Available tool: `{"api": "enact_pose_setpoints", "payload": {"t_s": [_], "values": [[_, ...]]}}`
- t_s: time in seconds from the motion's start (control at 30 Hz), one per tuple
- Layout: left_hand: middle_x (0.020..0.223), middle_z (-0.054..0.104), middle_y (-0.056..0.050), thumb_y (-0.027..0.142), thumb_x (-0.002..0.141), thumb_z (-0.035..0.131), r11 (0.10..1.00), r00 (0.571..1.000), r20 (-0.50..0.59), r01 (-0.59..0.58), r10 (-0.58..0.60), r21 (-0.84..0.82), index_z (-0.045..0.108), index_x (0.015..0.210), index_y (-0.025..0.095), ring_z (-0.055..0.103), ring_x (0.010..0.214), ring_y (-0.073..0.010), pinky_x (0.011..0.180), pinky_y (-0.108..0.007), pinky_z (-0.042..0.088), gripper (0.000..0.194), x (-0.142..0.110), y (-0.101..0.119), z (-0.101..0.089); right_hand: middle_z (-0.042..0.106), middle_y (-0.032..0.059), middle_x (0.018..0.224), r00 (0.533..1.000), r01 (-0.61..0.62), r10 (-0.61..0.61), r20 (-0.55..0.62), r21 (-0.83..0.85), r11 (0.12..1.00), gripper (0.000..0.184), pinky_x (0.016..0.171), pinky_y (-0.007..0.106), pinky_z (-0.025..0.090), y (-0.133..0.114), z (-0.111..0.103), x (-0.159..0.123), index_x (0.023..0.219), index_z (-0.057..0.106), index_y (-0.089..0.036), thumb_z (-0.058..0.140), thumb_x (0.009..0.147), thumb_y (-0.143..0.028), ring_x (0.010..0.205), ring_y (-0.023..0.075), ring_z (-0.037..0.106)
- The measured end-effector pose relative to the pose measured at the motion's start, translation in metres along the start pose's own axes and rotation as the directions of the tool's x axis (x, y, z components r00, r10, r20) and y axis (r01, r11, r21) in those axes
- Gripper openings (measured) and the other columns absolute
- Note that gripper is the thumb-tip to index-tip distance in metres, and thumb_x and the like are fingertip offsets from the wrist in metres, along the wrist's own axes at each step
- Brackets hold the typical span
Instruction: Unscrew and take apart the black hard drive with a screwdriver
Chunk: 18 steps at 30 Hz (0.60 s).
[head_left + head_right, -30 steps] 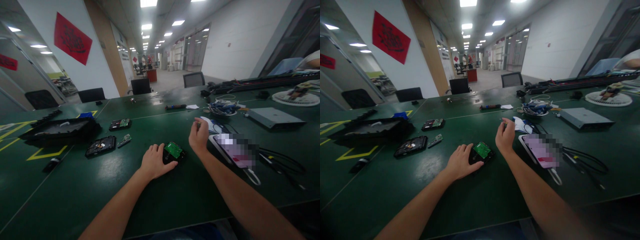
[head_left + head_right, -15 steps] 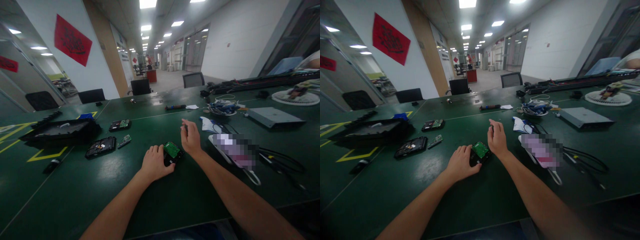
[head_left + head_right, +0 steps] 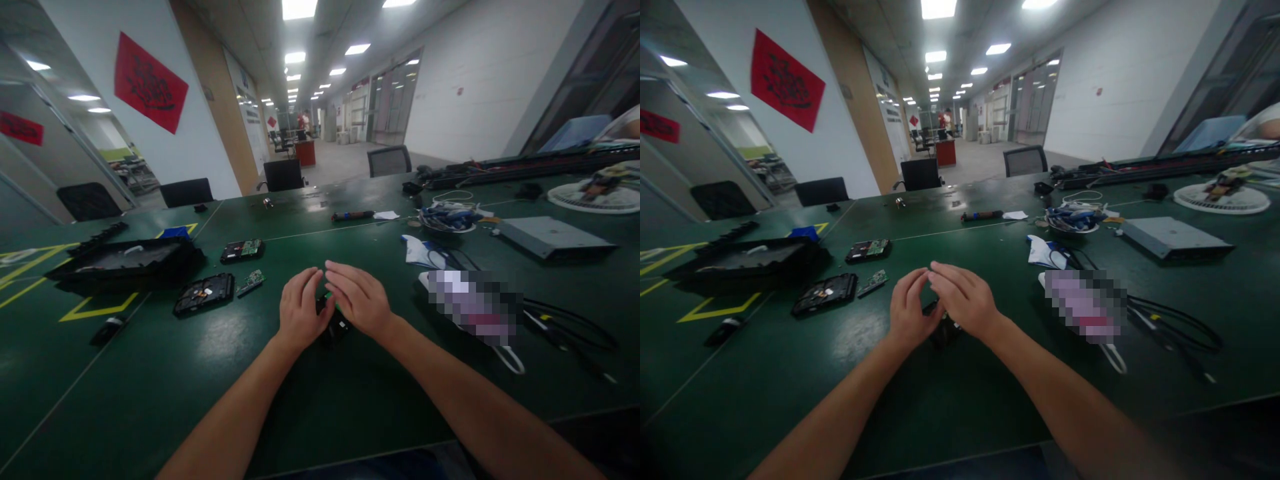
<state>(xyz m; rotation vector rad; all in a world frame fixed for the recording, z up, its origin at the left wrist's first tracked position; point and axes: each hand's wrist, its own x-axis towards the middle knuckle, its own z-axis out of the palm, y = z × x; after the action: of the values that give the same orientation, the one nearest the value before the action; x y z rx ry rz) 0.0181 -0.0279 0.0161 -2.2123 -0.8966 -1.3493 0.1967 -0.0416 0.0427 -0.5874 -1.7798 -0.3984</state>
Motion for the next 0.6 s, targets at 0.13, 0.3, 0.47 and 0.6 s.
{"api": "enact_pose_setpoints", "payload": {"t_s": [0.13,0.3,0.47,0.6], "values": [[0.118,0.067,-0.015,0.036,0.102,0.055,0.997,0.988,-0.138,-0.078,0.075,-0.015,0.046,0.137,0.021,0.07,0.109,-0.0257,0.091,-0.041,0.061,0.039,-0.004,-0.01,0.002,0.071,0.01,0.139,0.999,0.015,-0.021,0.05,0.126,0.992,0.05,0.105,0.042,0.064,-0.016,0.012,0.0,0.146,0.052,-0.027,0.061,0.099,-0.012,0.127,0.0238,0.07],[0.11,0.071,-0.011,0.032,0.106,0.048,0.983,0.984,-0.163,-0.099,0.073,-0.155,0.051,0.131,0.022,0.072,0.1,-0.0213,0.085,-0.036,0.062,0.027,-0.006,-0.015,0.003,0.07,0.0112,0.141,0.997,0.002,-0.019,0.077,0.207,0.978,0.049,0.108,0.043,0.062,-0.019,0.019,-0.004,0.145,0.052,-0.026,0.063,0.099,-0.013,0.132,0.0236,0.066],[0.109,0.072,-0.009,0.027,0.104,0.057,0.995,0.985,-0.173,0.01,-0.027,-0.1,0.054,0.129,0.023,0.072,0.101,-0.0214,0.087,-0.038,0.062,0.026,-0.003,-0.029,0.0,0.069,0.0124,0.139,0.988,-0.109,0.098,0.119,0.095,0.989,0.042,0.108,0.048,0.059,-0.008,0.015,-0.006,0.143,0.054,-0.025,0.06,0.101,-0.026,0.133,0.0261,0.065],[0.11,0.073,-0.01,0.023,0.103,0.061,0.988,0.961,-0.227,0.149,-0.155,-0.046,0.053,0.137,0.021,0.071,0.106,-0.0213,0.095,-0.041,0.06,0.035,-0.002,-0.041,-0.002,0.074,0.0117,0.106,0.902,-0.409,0.425,0.073,-0.167,0.897,0.016,0.097,0.047,0.057,0.023,0.007,-0.014,0.102,0.067,-0.024,0.053,0.102,-0.031,0.104,0.0273,0.069]]}}
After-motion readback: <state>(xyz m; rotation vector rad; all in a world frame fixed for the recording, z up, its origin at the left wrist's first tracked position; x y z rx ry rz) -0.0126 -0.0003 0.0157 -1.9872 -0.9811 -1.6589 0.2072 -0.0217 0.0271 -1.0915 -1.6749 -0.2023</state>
